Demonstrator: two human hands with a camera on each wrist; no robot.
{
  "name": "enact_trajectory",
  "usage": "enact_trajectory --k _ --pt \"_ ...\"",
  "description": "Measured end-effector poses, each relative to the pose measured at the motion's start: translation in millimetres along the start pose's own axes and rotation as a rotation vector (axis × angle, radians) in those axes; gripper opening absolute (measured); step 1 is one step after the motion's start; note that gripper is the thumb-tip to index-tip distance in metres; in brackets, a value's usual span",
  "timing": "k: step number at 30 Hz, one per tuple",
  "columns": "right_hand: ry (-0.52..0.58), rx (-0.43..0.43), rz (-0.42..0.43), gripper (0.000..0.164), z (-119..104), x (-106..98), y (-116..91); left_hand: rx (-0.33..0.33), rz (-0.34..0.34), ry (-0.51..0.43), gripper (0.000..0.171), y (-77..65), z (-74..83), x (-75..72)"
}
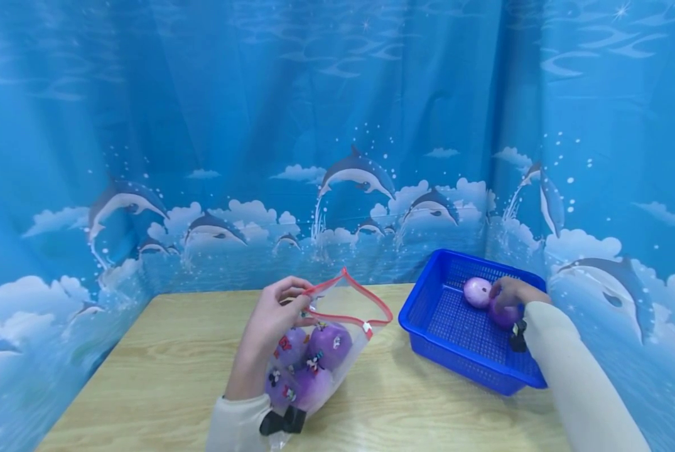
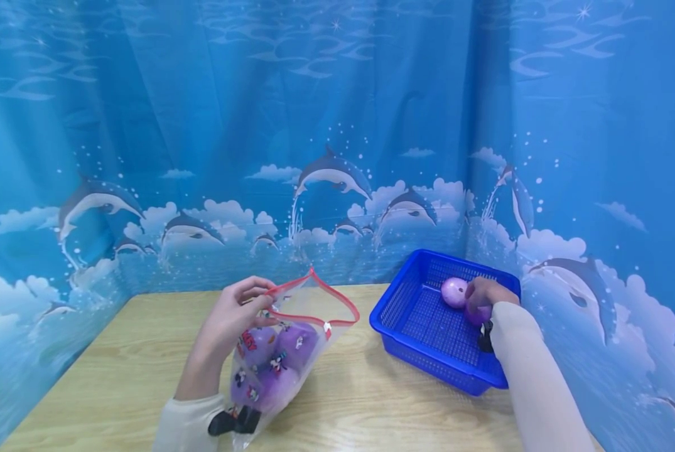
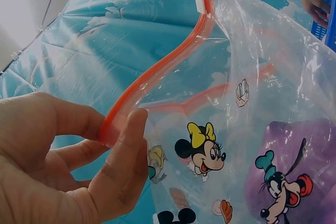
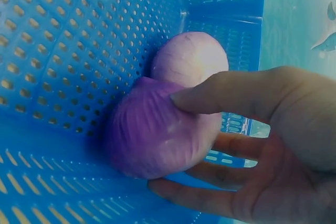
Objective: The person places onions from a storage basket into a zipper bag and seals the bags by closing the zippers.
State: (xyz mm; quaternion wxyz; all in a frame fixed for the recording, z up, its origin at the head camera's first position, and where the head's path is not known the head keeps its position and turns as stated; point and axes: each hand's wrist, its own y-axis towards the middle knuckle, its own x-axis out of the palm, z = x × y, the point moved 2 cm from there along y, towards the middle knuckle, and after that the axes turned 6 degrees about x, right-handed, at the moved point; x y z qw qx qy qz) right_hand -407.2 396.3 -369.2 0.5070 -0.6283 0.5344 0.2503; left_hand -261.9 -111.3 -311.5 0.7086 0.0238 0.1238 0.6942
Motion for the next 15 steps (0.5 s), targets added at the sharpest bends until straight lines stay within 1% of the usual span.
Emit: enact_trajectory --k 3,5,7,11,13,15 --pt "0.014 0.022 -0.020 0.056 0.3 0.7 1.0 -0.003 0.001 -0.002 0.018 -0.2 -0.4 -0.1" --pt "0.013 0.008 -0.026 0.055 -0.3 0.6 2.4 -0.005 0.002 0.000 0.018 0.0 -0.8 -0.2" --pt "-0.021 -0.026 -0.018 0.053 -1.3 0.3 3.5 -0.005 0.003 0.002 0.018 0.3 -1.0 -0.4" --pt "-0.064 -0.060 -0.016 0.051 -3.4 -0.9 3.6 -0.002 0.003 0.002 0.018 1.3 -1.6 -0.8" --pt "-0.058 -0.068 -0.028 0.051 -4.1 -1.8 3.3 0.000 0.002 0.000 0.018 1.5 -1.8 -1.0" --pt "-0.022 -0.082 -0.048 0.053 -4.9 -2.7 2.9 -0.001 0.001 -0.002 0.018 1.7 -2.0 -1.1"
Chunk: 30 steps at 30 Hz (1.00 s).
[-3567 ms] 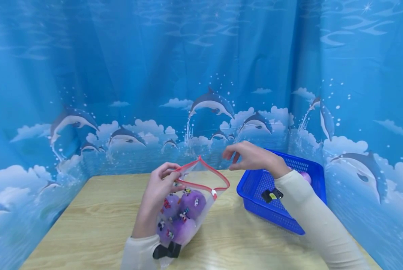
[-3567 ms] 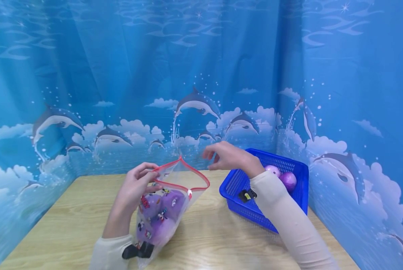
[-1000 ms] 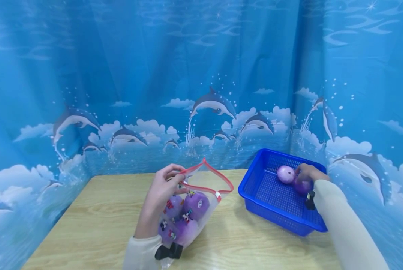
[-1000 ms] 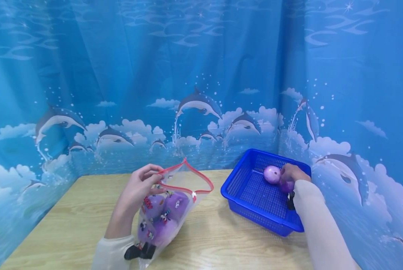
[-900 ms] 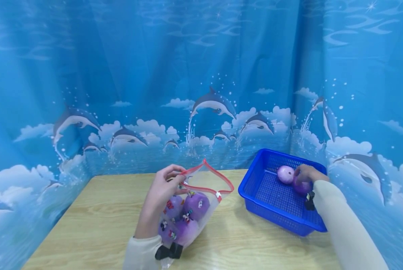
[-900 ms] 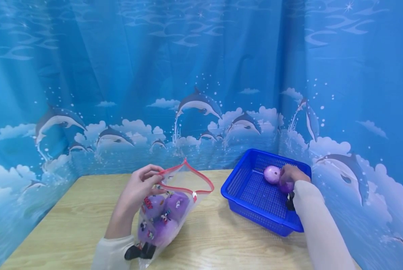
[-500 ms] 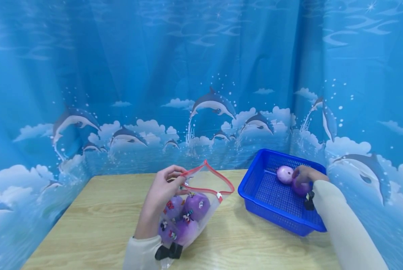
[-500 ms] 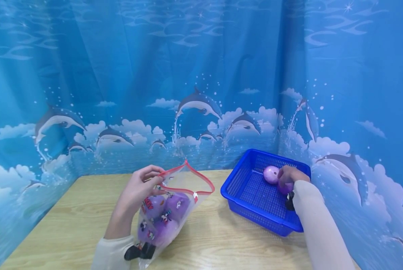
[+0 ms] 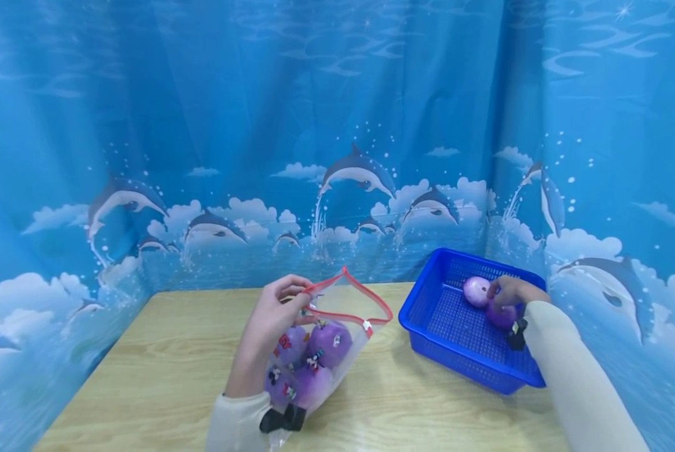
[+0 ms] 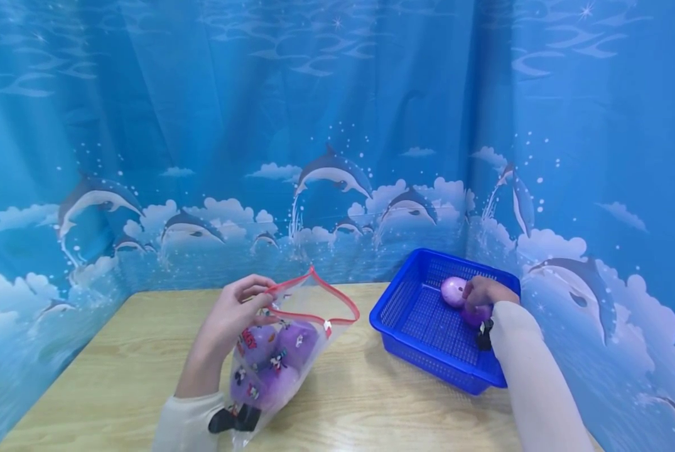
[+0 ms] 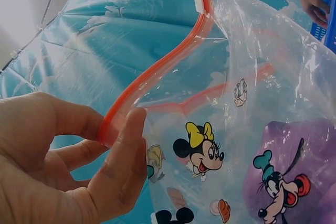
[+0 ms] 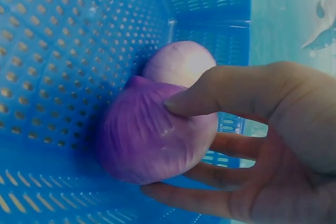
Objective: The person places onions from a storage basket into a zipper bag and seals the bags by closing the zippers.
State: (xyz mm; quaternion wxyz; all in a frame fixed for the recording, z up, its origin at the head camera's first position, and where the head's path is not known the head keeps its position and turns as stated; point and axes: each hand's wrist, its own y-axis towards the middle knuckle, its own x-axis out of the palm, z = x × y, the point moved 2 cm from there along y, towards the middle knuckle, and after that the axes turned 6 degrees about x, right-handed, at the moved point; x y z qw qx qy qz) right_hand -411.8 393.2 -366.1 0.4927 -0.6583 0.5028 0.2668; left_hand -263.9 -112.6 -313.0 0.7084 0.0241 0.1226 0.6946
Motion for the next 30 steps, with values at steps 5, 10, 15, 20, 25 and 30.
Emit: enact_trajectory --k 5,10,15,20,25,30 --pt "0.094 -0.043 -0.046 0.058 -3 -2 -2 -0.006 0.004 -0.005 0.018 -0.6 -0.6 -0.3" --pt "0.097 -0.089 -0.084 0.057 -11 -3 -6 -0.009 0.004 -0.010 0.017 -0.8 -1.7 -0.7" --pt "0.102 -0.160 -0.089 0.057 -23 -4 -11 -0.014 0.007 -0.006 0.017 -1.0 -2.7 -0.6" --pt "0.086 -0.230 -0.038 0.053 -38 -5 -17 -0.019 0.003 -0.011 0.017 -1.4 -2.9 0.1" --pt "0.087 -0.308 0.014 0.050 -60 -6 -26 -0.009 -0.008 -0.026 0.017 -0.7 -2.0 0.7" --pt "0.066 -0.395 0.078 0.051 -87 -6 -38 -0.003 -0.013 -0.030 0.018 1.0 -0.3 1.1"
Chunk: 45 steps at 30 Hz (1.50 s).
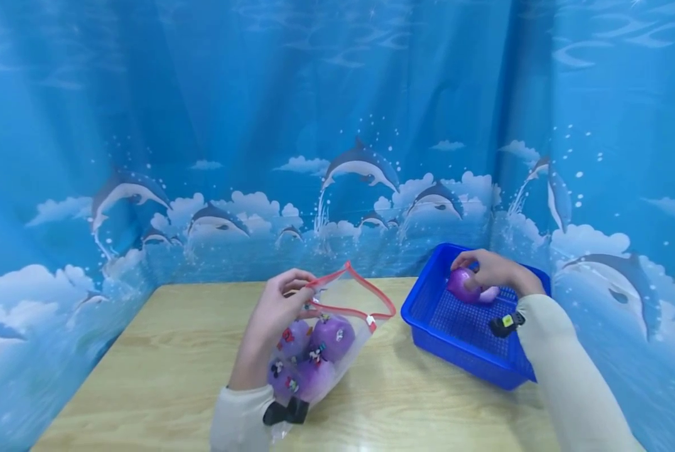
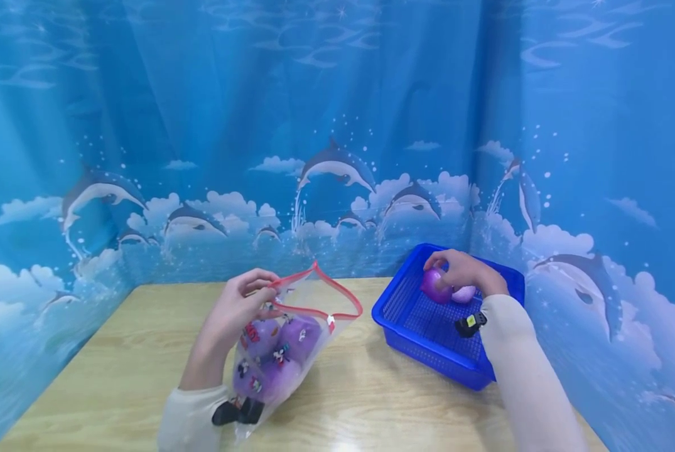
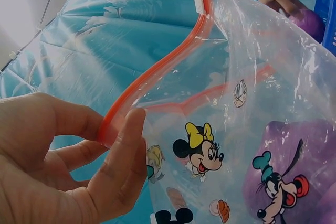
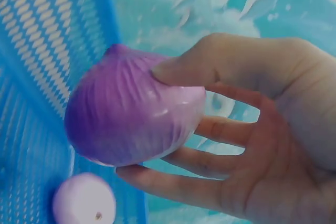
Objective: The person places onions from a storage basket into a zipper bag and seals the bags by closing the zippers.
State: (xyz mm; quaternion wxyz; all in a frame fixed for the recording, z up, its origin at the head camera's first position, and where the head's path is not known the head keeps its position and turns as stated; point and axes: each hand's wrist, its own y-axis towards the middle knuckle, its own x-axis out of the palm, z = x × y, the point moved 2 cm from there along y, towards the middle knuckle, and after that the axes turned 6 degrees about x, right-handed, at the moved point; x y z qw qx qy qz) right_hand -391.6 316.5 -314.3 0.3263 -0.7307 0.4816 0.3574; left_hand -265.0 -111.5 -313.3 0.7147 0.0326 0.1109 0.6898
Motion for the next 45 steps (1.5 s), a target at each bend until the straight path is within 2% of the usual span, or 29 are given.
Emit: enact_trajectory --k 8,20,27,45 --pt "-0.108 -0.113 0.099 0.048 -42 0 -3 -0.001 0.002 0.007 0.017 1.6 1.8 0.9" --pt "-0.119 -0.261 0.150 0.046 -96 10 -13 -0.008 0.000 0.007 0.018 0.6 0.7 1.4" --pt "-0.123 -0.279 0.159 0.047 -113 13 -14 0.000 -0.004 0.001 0.018 -0.2 0.7 2.1" --pt "-0.071 -0.411 0.139 0.046 -152 20 -18 0.000 0.005 0.000 0.018 -0.2 0.0 1.8"
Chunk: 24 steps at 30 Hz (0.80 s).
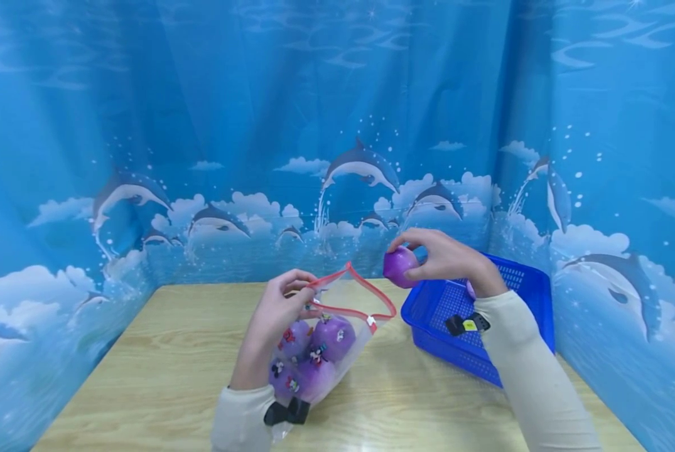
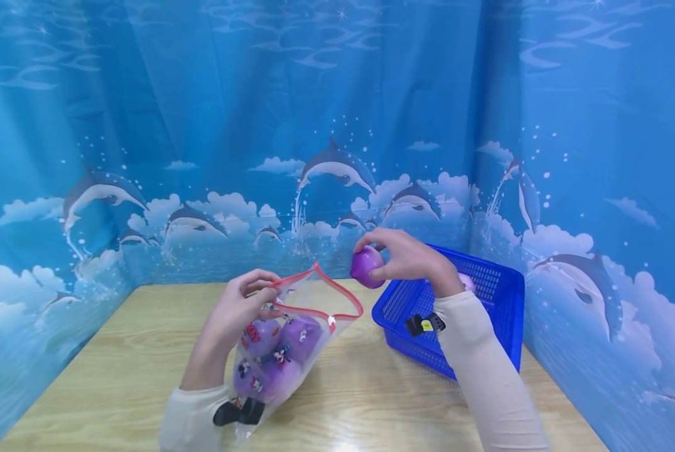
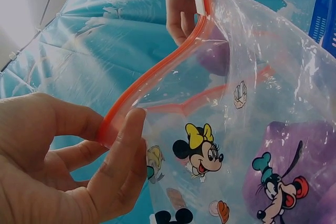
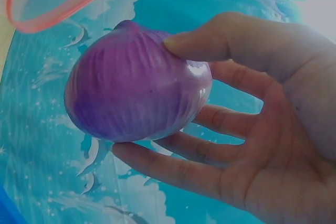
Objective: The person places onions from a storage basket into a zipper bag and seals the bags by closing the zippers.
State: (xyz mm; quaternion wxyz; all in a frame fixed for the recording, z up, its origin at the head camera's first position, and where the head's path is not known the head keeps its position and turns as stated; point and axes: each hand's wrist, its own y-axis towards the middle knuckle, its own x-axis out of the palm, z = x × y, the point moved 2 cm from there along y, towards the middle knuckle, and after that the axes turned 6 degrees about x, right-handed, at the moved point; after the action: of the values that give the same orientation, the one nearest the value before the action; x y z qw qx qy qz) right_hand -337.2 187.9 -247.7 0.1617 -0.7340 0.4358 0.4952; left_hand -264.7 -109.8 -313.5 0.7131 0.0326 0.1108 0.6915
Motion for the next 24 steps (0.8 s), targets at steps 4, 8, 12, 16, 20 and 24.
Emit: enact_trajectory --k 4,8,12,16,20,24 --pt "0.028 -0.030 -0.008 0.045 -8 1 1 0.001 -0.001 0.003 0.019 -0.5 0.3 -0.1" --pt "0.044 -0.058 -0.014 0.045 -16 1 3 0.000 -0.003 0.002 0.018 -0.7 0.4 0.1" --pt "0.041 -0.074 -0.021 0.045 -22 2 4 0.002 -0.004 0.006 0.018 -0.9 0.6 0.4" --pt "0.041 -0.086 -0.034 0.045 -28 2 5 -0.001 -0.002 0.003 0.018 -1.0 0.9 0.5" --pt "0.043 -0.101 -0.045 0.044 -32 3 6 -0.001 -0.004 0.002 0.018 -1.0 1.3 0.5" --pt "0.048 -0.119 -0.057 0.044 -38 5 8 0.007 -0.009 0.002 0.018 -1.6 1.8 0.3"
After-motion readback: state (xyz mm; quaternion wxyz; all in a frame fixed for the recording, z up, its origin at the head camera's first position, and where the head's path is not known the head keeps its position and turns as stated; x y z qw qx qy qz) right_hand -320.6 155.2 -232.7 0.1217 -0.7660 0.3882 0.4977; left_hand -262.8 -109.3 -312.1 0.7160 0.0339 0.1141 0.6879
